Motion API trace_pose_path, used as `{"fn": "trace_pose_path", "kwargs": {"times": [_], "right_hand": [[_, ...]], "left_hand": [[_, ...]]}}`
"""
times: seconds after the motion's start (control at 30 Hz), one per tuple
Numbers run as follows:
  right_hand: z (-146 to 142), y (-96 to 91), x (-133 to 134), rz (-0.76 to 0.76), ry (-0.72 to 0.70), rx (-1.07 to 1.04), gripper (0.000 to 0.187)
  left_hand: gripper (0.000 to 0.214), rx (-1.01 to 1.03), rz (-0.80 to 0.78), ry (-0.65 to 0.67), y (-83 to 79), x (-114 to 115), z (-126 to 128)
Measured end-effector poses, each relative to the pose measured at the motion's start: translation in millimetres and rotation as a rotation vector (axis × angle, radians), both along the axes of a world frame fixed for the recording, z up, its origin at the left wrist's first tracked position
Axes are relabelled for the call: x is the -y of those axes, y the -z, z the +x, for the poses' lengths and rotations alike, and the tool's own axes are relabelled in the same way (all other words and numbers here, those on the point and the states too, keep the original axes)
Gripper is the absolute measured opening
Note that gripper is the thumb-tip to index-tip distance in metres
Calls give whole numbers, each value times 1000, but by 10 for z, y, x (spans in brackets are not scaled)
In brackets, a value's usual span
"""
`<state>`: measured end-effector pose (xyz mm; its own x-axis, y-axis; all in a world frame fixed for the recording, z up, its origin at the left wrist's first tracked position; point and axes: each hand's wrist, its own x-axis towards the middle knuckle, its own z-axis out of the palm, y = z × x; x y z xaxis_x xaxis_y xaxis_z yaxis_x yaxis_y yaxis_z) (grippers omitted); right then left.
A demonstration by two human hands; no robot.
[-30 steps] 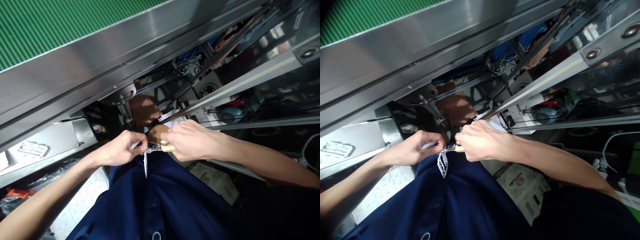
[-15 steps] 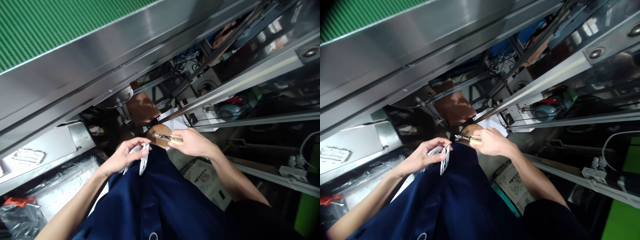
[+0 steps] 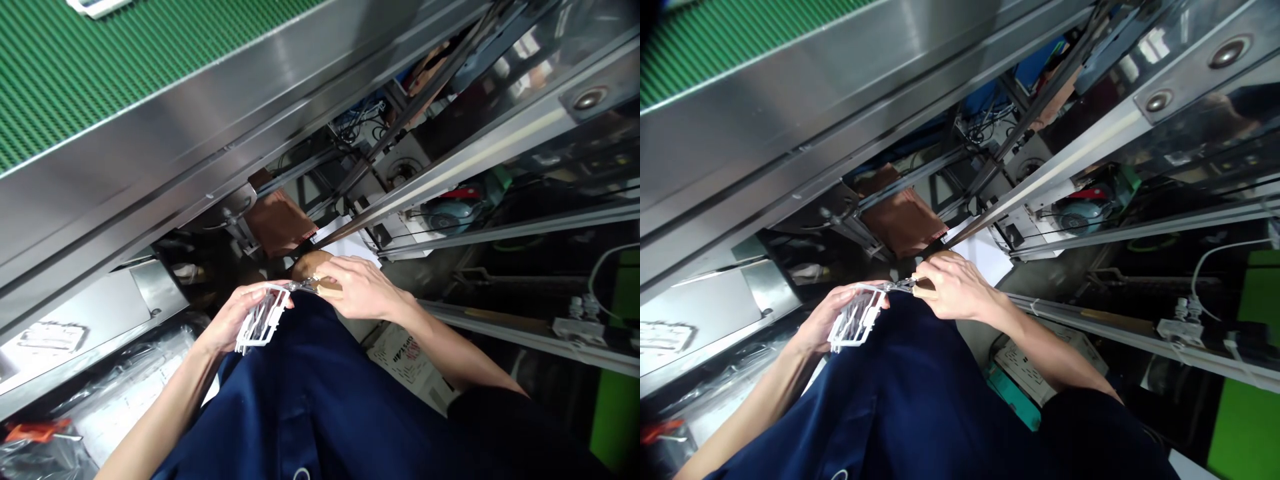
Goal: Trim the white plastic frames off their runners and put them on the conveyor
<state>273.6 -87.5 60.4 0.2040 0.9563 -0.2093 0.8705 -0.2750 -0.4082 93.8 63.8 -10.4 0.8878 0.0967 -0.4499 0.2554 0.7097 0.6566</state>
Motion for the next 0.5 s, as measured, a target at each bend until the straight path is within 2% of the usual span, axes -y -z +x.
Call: {"fn": "trace_pose_path", "kwargs": {"times": [0.2,0.5], "right_hand": [[7,-23,-86,-21,-41,11,18],[4,-16,-102,-76,24,-84,12]], "left_hand": [[41,32,-10,-14,30,-20,-38],[41,27,-79,-30,62,-22,-20]]}}
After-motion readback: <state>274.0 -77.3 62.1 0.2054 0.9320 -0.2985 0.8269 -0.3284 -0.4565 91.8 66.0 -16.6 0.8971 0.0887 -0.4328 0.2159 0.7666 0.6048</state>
